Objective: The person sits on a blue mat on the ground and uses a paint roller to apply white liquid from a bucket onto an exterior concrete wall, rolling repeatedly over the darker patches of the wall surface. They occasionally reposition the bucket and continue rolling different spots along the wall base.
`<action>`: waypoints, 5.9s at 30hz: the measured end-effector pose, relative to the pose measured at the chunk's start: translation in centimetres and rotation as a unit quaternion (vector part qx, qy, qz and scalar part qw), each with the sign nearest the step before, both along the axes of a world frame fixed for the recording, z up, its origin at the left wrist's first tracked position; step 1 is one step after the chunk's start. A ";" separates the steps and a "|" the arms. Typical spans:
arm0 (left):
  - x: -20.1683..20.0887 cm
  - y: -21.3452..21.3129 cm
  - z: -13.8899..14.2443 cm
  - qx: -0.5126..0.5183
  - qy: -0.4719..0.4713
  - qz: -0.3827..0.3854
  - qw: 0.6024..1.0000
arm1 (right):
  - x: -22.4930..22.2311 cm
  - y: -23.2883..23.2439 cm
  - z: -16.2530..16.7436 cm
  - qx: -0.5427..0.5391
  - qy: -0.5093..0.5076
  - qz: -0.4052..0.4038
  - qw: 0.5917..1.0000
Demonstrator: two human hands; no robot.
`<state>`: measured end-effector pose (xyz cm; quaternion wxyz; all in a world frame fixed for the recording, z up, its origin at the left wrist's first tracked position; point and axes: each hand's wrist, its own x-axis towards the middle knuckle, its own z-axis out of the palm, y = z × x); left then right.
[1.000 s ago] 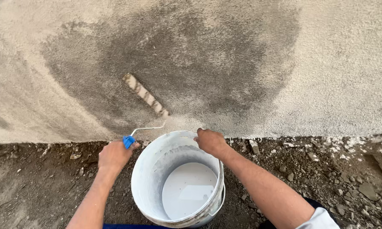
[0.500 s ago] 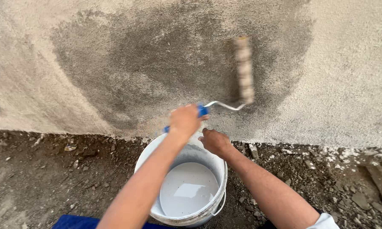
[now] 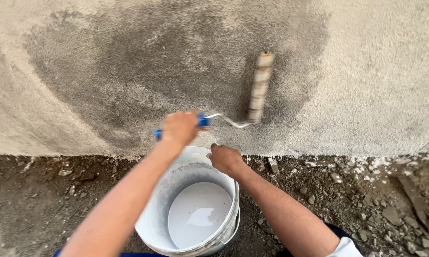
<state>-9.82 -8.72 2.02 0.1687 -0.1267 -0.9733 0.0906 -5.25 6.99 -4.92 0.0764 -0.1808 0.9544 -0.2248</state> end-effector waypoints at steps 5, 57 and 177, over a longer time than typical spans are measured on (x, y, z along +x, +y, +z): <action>2.9 -4.4 2.9 -0.033 -0.044 0.085 0.995 | -0.1 1.1 0.3 -0.005 0.016 0.001 1.000; 9.6 -29.0 -0.2 0.454 -0.150 0.246 0.843 | -2.3 -5.1 -3.1 0.045 0.013 -0.026 0.999; 7.6 -29.6 -17.5 0.466 0.012 0.154 0.871 | -2.4 -11.5 -4.2 0.183 -0.013 -0.053 0.982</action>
